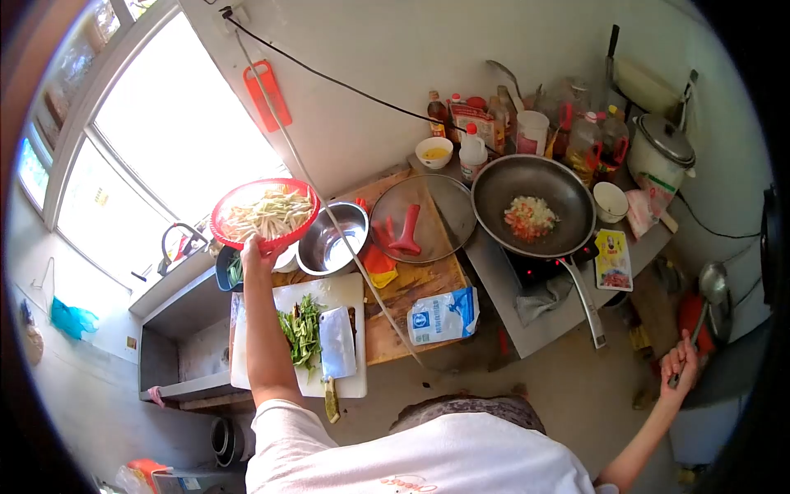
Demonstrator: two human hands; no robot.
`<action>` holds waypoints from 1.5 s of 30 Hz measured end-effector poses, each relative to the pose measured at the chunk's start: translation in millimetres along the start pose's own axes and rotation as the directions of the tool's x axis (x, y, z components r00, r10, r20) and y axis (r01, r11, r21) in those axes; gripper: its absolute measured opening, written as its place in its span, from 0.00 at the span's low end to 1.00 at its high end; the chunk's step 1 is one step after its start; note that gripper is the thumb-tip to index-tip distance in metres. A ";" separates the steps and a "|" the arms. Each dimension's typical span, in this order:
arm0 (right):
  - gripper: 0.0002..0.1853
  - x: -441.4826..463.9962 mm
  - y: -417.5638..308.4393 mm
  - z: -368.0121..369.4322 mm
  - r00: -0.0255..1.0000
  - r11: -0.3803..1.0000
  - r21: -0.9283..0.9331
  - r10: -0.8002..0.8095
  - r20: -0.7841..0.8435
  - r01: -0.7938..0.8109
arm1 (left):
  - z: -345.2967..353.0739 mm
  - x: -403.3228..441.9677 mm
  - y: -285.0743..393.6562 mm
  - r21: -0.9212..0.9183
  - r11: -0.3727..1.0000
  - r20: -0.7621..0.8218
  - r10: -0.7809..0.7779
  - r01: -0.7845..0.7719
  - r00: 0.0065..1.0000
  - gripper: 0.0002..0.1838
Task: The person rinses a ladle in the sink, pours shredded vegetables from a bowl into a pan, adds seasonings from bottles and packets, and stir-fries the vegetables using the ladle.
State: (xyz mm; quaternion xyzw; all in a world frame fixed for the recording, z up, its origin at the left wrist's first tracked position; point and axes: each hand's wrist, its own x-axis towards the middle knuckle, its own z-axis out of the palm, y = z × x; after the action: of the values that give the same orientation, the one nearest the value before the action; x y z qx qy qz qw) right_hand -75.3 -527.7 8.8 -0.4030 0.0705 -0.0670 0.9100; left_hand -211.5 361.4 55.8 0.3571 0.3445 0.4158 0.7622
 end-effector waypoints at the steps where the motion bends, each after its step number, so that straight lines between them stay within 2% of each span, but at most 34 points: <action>1: 0.13 10.0 1.3 -7.3 1.000 1.000 -0.023 0.020 0.024 -0.020 | -2.8 -3.8 -2.3 -0.006 1.000 -0.012 0.013 -0.013 1.000 0.16; 3: 0.13 30.0 5.7 -10.7 0.995 0.996 -0.067 0.064 0.073 -0.059 | -2.5 -16.7 -6.8 0.000 0.998 -0.059 0.061 -0.061 0.996 0.11; 6: 0.13 45.5 11.0 16.8 0.991 0.993 -0.033 0.117 0.058 -0.115 | -10.1 -22.4 -13.1 0.035 0.995 -0.086 0.091 -0.089 0.992 0.11; 7: 0.13 52.4 13.9 20.1 0.992 0.991 -0.046 0.128 -0.002 -0.128 | -11.2 -24.0 -14.1 0.070 0.995 -0.166 0.082 -0.071 0.983 0.11; 8: 0.13 59.3 16.1 26.5 0.987 0.986 -0.055 0.158 0.012 -0.157 | -10.2 -38.0 -13.6 0.012 0.997 -0.054 0.082 -0.081 0.995 0.14; 9: 0.13 63.9 15.6 33.7 0.985 0.983 -0.066 0.173 0.014 -0.172 | -21.2 -26.6 -11.1 -0.075 0.997 0.050 0.019 -0.015 0.999 0.20; 11: 0.13 70.5 8.9 45.9 0.984 0.978 -0.116 0.177 0.030 -0.173 | -22.0 -53.1 2.2 -0.150 0.988 0.062 -0.035 0.044 0.997 0.28; 12: 0.14 74.5 7.6 53.4 0.981 0.973 -0.155 0.183 0.058 -0.172 | -31.4 -69.4 9.6 -0.188 0.982 0.184 0.022 0.013 0.983 0.31; 13: 0.14 78.9 6.5 58.8 0.976 0.970 -0.151 0.203 0.077 -0.190 | -22.9 -87.3 21.6 -0.181 0.982 0.166 -0.026 0.057 0.986 0.35; 14: 0.15 84.6 7.2 62.4 0.967 0.966 -0.145 0.230 0.105 -0.214 | -0.3 -123.5 23.7 -0.096 0.989 0.225 0.128 -0.109 0.966 0.31; 15: 0.16 91.1 9.7 62.7 0.957 0.962 -0.145 0.252 0.141 -0.232 | 4.2 -139.1 31.7 -0.065 0.990 0.282 0.139 -0.125 0.949 0.31; 18: 0.21 103.6 15.2 80.0 0.910 0.939 -0.145 0.339 0.237 -0.312 | 32.1 -173.1 51.9 0.050 0.999 0.351 -0.004 -0.015 0.936 0.30; 19: 0.22 107.4 17.9 87.8 0.884 0.929 -0.149 0.367 0.288 -0.338 | 57.2 -192.2 47.1 0.085 0.995 0.373 0.020 -0.056 0.928 0.28; 24: 0.24 130.0 39.0 119.9 0.782 0.880 -0.248 0.474 0.405 -0.405 | 142.2 -210.9 -25.4 0.172 0.982 0.308 -0.124 0.072 0.943 0.24; 26: 0.26 132.7 44.4 133.8 0.765 0.847 -0.323 0.524 0.374 -0.422 | 181.7 -211.4 -77.2 0.190 0.967 0.354 -0.227 0.168 0.907 0.22; 28: 0.25 135.1 47.4 141.0 0.763 0.817 -0.401 0.552 0.335 -0.415 | 197.3 -182.6 -135.2 0.220 0.942 0.320 -0.316 0.255 0.893 0.23; 30: 0.23 137.0 47.1 137.9 0.748 0.806 -0.433 0.563 0.351 -0.403 | 257.9 -227.8 -163.7 0.427 0.899 0.365 -0.274 0.102 0.890 0.22; 32: 0.21 135.5 45.7 134.7 0.743 0.788 -0.450 0.584 0.327 -0.421 | 290.8 -249.0 -203.4 0.367 0.925 0.406 -0.061 -0.101 0.912 0.26; 33: 0.20 134.7 44.9 131.8 0.748 0.782 -0.470 0.583 0.318 -0.409 | 290.9 -234.0 -226.0 0.386 0.905 0.485 -0.033 -0.181 0.874 0.29; 34: 0.19 134.7 45.0 128.1 0.753 0.777 -0.489 0.581 0.310 -0.398 | 293.5 -224.9 -247.5 0.396 0.851 0.518 0.104 -0.346 0.849 0.29; 36: 0.16 135.4 44.2 122.7 0.763 0.764 -0.525 0.576 0.293 -0.375 | 305.4 -223.6 -279.7 0.389 0.664 0.589 0.354 -0.639 0.726 0.29; 40: 0.15 137.2 42.6 115.9 0.750 0.745 -0.584 0.577 0.323 -0.322 | 325.8 -245.6 -289.7 0.484 0.398 0.666 0.411 -0.779 0.623 0.34; 41: 0.15 137.3 41.4 116.2 0.746 0.732 -0.608 0.582 0.324 -0.307 | 329.6 -253.6 -287.5 0.472 0.386 0.695 0.391 -0.793 0.603 0.34; 44: 0.16 139.2 45.3 115.6 0.744 0.734 -0.627 0.567 0.355 -0.261 | 338.5 -256.9 -291.1 0.419 0.219 0.740 0.480 -0.881 0.471 0.34; 45: 0.21 140.4 46.0 116.9 0.741 0.729 -0.641 0.564 0.365 -0.239 | 341.9 -261.7 -288.4 0.397 0.195 0.751 0.493 -0.897 0.440 0.35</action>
State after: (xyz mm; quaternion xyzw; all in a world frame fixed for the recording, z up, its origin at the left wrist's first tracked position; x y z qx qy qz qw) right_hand 86.7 -437.5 41.9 -0.6243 -0.0813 0.2797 0.7248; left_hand 72.4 -72.1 49.6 0.8471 0.0790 0.4349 0.2950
